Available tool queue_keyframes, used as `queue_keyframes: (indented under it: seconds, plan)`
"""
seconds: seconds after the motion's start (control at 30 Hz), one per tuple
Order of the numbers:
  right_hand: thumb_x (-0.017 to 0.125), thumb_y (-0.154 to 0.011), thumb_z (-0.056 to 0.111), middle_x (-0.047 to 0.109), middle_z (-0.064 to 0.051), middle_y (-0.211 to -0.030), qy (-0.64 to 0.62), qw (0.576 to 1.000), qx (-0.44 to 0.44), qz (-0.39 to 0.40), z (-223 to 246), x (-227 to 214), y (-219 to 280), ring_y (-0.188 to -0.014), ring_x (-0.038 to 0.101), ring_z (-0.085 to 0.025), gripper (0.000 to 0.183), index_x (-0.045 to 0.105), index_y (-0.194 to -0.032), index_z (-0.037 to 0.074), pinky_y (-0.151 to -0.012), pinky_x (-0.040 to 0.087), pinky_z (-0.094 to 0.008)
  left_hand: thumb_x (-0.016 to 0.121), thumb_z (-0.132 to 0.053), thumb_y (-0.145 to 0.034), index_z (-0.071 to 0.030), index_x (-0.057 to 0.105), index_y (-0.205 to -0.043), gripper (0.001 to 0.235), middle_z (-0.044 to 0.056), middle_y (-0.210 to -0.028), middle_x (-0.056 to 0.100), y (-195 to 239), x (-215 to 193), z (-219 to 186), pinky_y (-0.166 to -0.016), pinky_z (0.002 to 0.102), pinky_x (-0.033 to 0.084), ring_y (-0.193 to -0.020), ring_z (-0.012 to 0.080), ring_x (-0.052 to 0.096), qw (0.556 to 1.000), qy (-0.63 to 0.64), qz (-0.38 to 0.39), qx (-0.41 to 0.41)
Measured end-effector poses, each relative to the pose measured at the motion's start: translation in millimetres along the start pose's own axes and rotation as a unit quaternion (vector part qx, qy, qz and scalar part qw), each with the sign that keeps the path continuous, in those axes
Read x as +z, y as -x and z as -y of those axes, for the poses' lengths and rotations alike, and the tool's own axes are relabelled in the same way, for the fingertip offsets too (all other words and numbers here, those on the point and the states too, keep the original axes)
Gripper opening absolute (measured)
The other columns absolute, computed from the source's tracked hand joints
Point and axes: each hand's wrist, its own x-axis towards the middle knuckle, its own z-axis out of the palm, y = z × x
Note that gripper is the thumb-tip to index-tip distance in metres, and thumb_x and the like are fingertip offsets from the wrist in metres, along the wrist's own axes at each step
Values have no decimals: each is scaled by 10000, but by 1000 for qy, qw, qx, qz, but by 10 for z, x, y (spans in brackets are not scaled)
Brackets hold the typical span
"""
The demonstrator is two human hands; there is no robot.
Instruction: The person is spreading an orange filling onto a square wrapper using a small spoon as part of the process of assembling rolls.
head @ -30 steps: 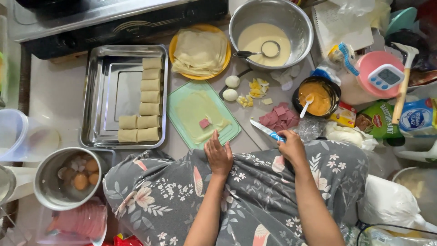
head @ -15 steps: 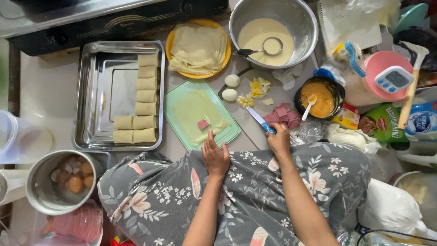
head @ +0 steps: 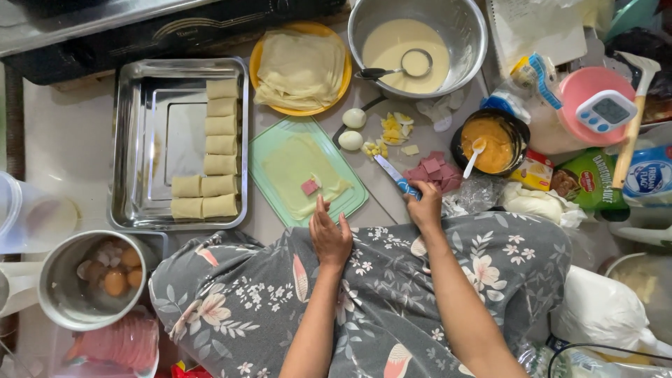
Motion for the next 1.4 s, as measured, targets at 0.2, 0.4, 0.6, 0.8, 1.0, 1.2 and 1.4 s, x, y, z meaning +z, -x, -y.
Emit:
queue_keyframes:
  seconds: [0.2,0.4,0.6,0.8,1.0,1.2,1.4]
  plan:
    - [711,-577,81,555,-94,-792,-12,1000,-12,-8,-101,38,-17,-809,542,-301,319,633,-883,126,-770,413,-353,535,-81,-721,32,267,-1256,609,130,-971,526,28,69,56,-798,356,391,-853,245,550,1000,11,-11,-1]
    - [708,-582,84,561,-92,-790,-15,1000,-21,-15,-105,20,4,-807,545,-292,312,633,-881,130,-757,422,-349,543,-66,-706,30,271,-1255,620,127,-959,530,24,52,39,-770,355,401,-840,248,553,1000,8,-23,0]
    - [681,-622,42,555,-80,-833,-10,996,-87,-21,36,-81,57,-825,545,-287,321,620,-923,134,-810,394,-350,552,-86,-617,28,320,-1227,662,131,-1050,481,-14,-31,-26,-920,427,294,-984,293,477,994,-55,-95,-8]
    - [669,-633,22,554,-67,-853,-24,988,-145,38,325,7,238,-836,537,-284,335,613,-943,136,-808,388,-372,569,-90,-572,3,286,-1205,700,113,-1119,435,73,-27,97,-954,500,191,-1096,289,412,974,-113,-165,-107]
    - [658,-655,73,556,-77,-862,-27,976,-178,118,576,326,337,-820,543,-301,309,606,-951,147,-791,401,-388,549,-63,-581,-2,284,-1215,690,114,-1109,458,84,52,169,-937,466,222,-1020,286,473,974,-80,-177,-119]
    - [625,-719,96,567,-87,-851,-22,979,-127,159,663,496,400,-818,563,-280,249,610,-965,134,-788,418,-365,551,-66,-582,-19,293,-1202,674,103,-1102,478,73,64,189,-956,447,206,-991,264,500,975,-79,-166,-128]
    - [540,-803,134,590,-133,-792,-73,981,-97,152,770,393,429,-776,580,-327,164,628,-940,108,-693,463,-374,551,-56,-579,-15,289,-1194,669,115,-1094,480,41,11,137,-956,442,206,-979,270,507,977,-68,-160,-127]
